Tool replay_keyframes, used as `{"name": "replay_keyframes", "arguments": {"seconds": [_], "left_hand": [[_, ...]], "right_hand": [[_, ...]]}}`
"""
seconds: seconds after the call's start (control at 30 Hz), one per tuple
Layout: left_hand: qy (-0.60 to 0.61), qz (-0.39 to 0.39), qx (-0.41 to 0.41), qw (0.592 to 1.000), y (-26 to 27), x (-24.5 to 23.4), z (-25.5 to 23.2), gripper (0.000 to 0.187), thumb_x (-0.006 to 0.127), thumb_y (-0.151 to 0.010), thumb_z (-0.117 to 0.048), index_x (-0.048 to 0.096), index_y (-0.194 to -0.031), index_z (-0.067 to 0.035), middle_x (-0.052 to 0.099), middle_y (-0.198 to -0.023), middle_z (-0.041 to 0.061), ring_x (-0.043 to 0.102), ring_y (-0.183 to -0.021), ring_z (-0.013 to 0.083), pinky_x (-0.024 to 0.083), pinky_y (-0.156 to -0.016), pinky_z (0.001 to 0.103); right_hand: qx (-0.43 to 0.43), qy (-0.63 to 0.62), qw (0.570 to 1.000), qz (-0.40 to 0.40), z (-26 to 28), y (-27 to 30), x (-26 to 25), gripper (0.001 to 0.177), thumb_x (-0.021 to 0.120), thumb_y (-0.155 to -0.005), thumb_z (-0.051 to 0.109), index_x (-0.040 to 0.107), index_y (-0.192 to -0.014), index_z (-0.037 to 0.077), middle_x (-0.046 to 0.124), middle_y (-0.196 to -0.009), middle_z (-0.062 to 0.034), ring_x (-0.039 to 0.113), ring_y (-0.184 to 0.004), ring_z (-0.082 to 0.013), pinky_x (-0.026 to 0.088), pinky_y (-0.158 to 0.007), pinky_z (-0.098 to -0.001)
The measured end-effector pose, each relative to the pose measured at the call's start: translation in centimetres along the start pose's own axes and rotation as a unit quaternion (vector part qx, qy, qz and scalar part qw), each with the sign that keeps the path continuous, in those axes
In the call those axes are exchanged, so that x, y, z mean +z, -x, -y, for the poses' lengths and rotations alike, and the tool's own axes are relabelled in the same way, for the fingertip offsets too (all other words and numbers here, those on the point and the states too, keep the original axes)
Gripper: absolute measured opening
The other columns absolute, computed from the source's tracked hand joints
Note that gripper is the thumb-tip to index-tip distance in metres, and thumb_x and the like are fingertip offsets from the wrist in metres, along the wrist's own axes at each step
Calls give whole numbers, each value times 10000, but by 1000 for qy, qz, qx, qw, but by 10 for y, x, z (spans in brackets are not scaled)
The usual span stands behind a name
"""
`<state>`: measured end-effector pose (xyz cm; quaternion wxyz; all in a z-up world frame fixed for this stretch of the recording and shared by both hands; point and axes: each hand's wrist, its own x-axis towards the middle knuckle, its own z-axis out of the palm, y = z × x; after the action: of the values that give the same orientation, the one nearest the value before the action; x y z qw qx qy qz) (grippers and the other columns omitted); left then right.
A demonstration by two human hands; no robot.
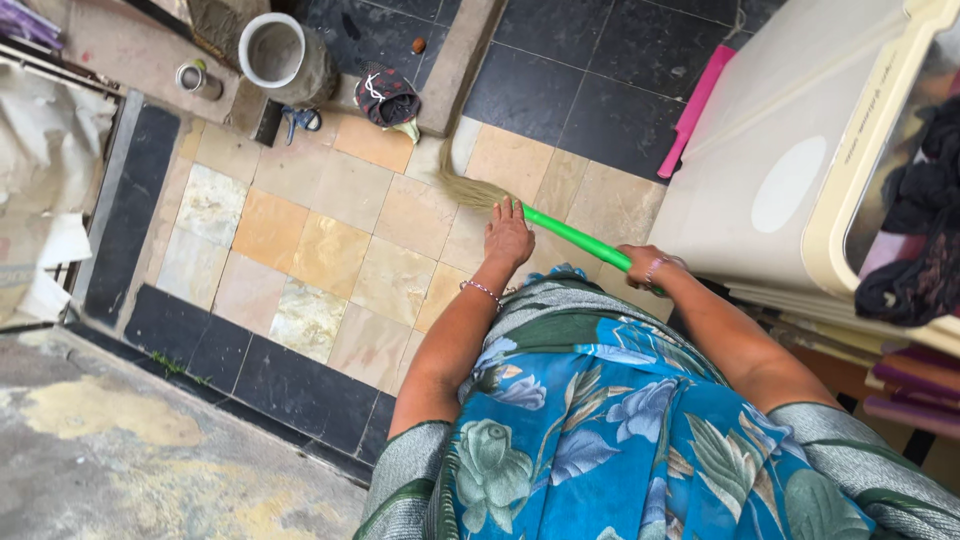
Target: The person sweeps the tiled floor of a narrow outdoor or semi-outdoor passage using a long-handled broom, moving dirt and debris along the floor toward the stairs and around a washing machine.
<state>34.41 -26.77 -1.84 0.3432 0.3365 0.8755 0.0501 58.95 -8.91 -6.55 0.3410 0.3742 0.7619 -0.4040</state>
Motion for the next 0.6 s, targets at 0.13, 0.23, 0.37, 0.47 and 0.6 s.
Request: {"name": "replay_keyframes", "arguments": {"seconds": [0.13, 0.23, 0.37, 0.47, 0.6], "left_hand": [[23, -2, -22, 999, 6, 14, -10, 764, 585, -957, -275, 243, -1615, -93, 154, -1711, 110, 137, -1578, 321, 249, -1238, 519], [56, 15, -46, 997, 16, 27, -10, 775, 594, -949, -281, 235, -1610, -94, 142, -1705, 114, 122, -1571, 327, 238, -1235, 525], [60, 15, -71, 996, 19, 30, 0, 777, 594, -948, -268, 237, -1613, -86, 146, -1712, 116, 128, -1579, 324, 249, -1234, 522], [60, 16, -86, 994, 20, 29, 4, 778, 589, -953, -271, 224, -1618, -96, 139, -1714, 103, 127, -1581, 313, 241, -1237, 517], [68, 13, -97, 993, 22, 27, 9, 786, 591, -961, -289, 212, -1622, -98, 131, -1715, 103, 131, -1580, 305, 237, -1243, 506]], "right_hand": [[45, -50, 997, -32, -41, 18, -22, 850, 762, -679, -52, 542, -1452, 225, 732, -787, -144, 652, -537, -233, 537, -498, -380], [95, -193, 976, -21, -57, 15, -42, 743, 707, -706, -67, 542, -1391, 169, 668, -743, -148, 596, -522, -235, 498, -457, -385], [138, -279, 950, 28, -72, 15, -56, 416, 697, -737, -75, 579, -1129, -150, 629, -708, -161, 607, -516, -238, 510, -413, -378], [161, -243, 955, 50, -74, 16, -58, 381, 665, -717, -101, 573, -1079, -25, 627, -706, -168, 588, -514, -242, 490, -428, -390], [131, -251, 952, 117, -55, 6, -39, 435, 656, -681, -135, 570, -1085, 1, 589, -674, -156, 572, -492, -242, 480, -411, -385]]}}
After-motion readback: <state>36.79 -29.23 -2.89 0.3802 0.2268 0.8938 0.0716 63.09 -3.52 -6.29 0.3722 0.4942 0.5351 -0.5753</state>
